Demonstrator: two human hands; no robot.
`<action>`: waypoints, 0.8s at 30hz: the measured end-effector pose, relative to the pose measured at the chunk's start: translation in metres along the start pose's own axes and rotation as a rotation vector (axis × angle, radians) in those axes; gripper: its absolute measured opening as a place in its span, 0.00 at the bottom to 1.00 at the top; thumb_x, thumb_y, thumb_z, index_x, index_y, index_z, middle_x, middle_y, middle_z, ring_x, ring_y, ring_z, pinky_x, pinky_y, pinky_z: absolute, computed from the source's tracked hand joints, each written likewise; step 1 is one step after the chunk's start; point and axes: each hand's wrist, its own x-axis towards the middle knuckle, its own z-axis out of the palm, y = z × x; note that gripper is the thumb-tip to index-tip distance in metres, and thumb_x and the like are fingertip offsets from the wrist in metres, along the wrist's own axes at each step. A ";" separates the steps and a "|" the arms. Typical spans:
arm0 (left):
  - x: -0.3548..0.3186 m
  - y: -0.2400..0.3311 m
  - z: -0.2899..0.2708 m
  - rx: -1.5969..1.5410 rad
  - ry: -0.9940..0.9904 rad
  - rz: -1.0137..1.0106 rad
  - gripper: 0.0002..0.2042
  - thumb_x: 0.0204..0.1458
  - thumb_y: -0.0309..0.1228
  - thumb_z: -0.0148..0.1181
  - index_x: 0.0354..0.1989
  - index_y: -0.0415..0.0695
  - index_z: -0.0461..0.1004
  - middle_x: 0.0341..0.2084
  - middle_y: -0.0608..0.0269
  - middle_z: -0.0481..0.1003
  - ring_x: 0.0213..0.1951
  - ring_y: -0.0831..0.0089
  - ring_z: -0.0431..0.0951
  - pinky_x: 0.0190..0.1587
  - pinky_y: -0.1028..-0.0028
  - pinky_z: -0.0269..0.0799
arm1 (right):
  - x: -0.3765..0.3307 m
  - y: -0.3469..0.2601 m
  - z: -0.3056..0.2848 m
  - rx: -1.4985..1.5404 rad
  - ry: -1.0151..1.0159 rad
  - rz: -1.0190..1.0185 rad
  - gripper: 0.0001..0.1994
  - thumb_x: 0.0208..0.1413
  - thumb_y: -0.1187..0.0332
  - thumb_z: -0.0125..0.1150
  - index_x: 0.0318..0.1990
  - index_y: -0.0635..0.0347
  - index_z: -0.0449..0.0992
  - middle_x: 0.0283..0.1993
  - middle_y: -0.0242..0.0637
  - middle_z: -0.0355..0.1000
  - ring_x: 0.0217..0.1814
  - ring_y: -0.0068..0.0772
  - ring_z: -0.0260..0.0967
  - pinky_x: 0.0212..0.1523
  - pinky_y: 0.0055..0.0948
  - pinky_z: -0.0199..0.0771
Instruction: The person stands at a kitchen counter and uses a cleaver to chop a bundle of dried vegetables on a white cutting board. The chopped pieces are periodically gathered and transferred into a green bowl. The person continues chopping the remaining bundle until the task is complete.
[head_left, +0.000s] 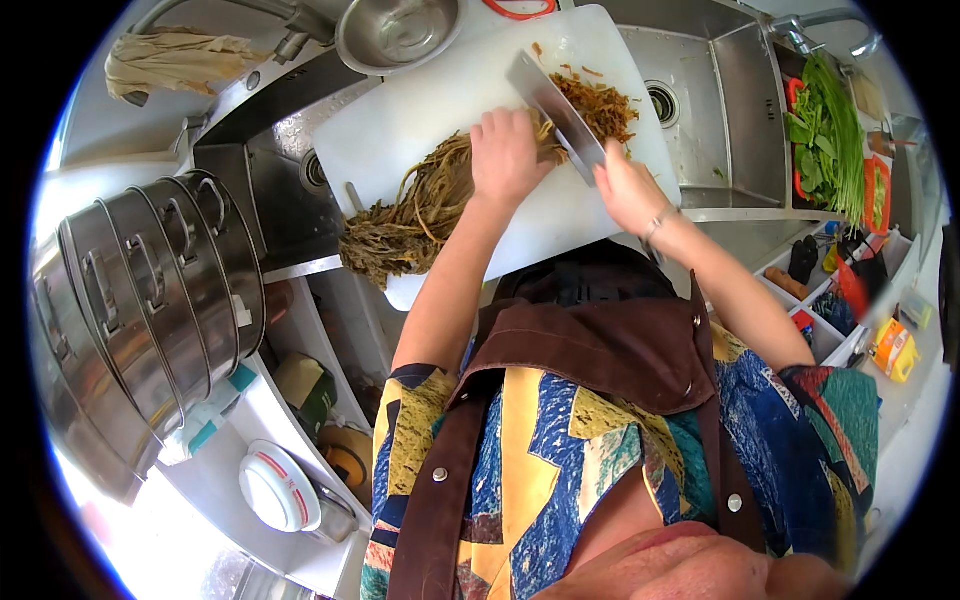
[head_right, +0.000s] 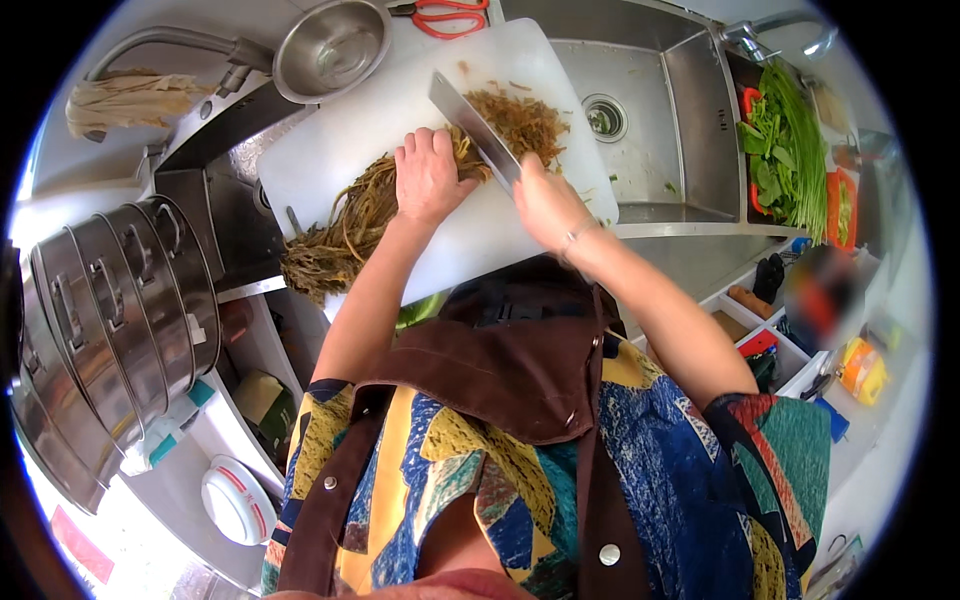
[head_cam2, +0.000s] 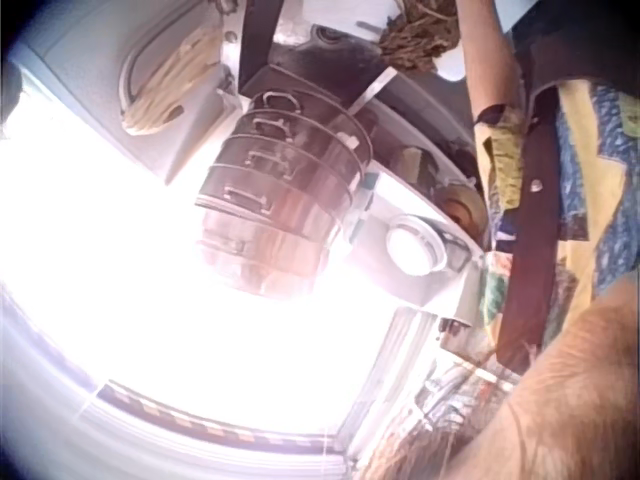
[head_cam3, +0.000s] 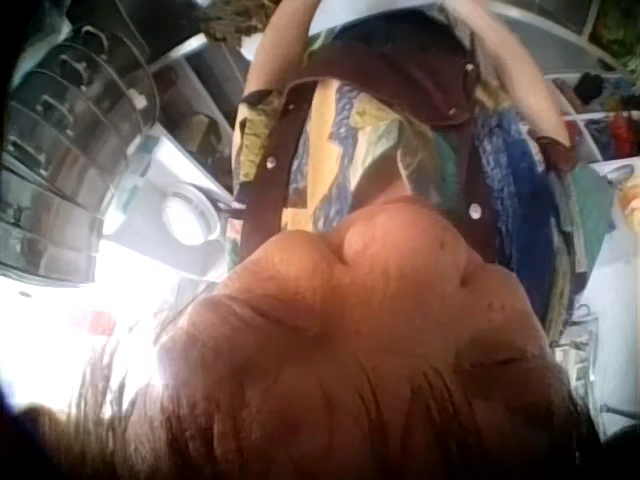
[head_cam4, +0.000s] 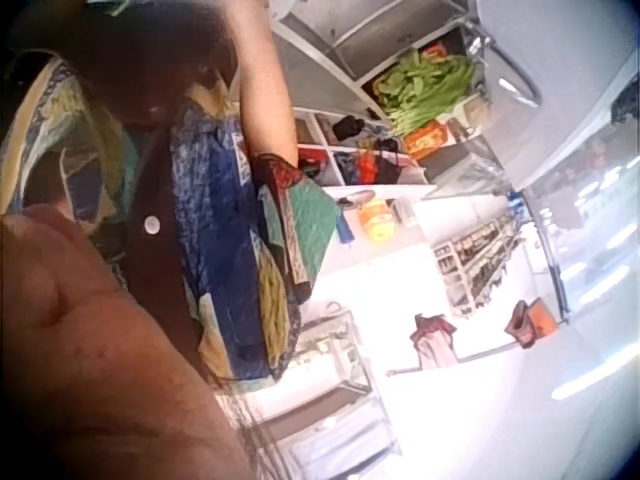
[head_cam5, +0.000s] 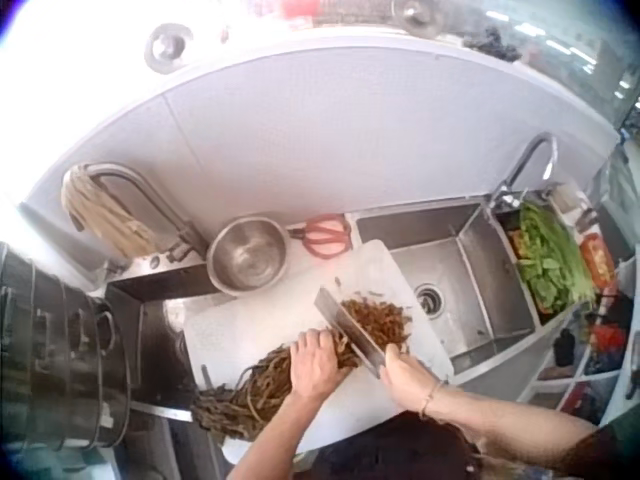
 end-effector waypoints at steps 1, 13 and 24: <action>0.003 0.001 -0.001 -0.001 -0.013 0.006 0.29 0.29 0.38 0.73 0.40 0.40 0.65 0.37 0.53 0.66 0.43 0.57 0.66 0.45 0.61 0.63 | 0.021 -0.005 0.002 -0.024 0.037 -0.037 0.11 0.58 0.69 0.46 0.36 0.71 0.59 0.26 0.60 0.70 0.32 0.62 0.69 0.34 0.51 0.68; 0.003 -0.005 -0.002 -0.022 -0.006 -0.057 0.29 0.29 0.38 0.73 0.41 0.41 0.66 0.38 0.55 0.67 0.44 0.58 0.67 0.46 0.61 0.62 | 0.001 -0.012 -0.007 -0.141 -0.062 -0.005 0.09 0.57 0.71 0.45 0.37 0.71 0.58 0.27 0.61 0.70 0.33 0.63 0.70 0.35 0.52 0.68; 0.003 -0.009 -0.002 -0.050 0.040 -0.018 0.28 0.29 0.38 0.73 0.38 0.42 0.66 0.35 0.55 0.67 0.42 0.57 0.67 0.45 0.61 0.63 | 0.079 -0.037 0.016 -0.144 -0.001 -0.083 0.08 0.55 0.74 0.42 0.38 0.71 0.59 0.30 0.64 0.71 0.37 0.64 0.70 0.38 0.52 0.70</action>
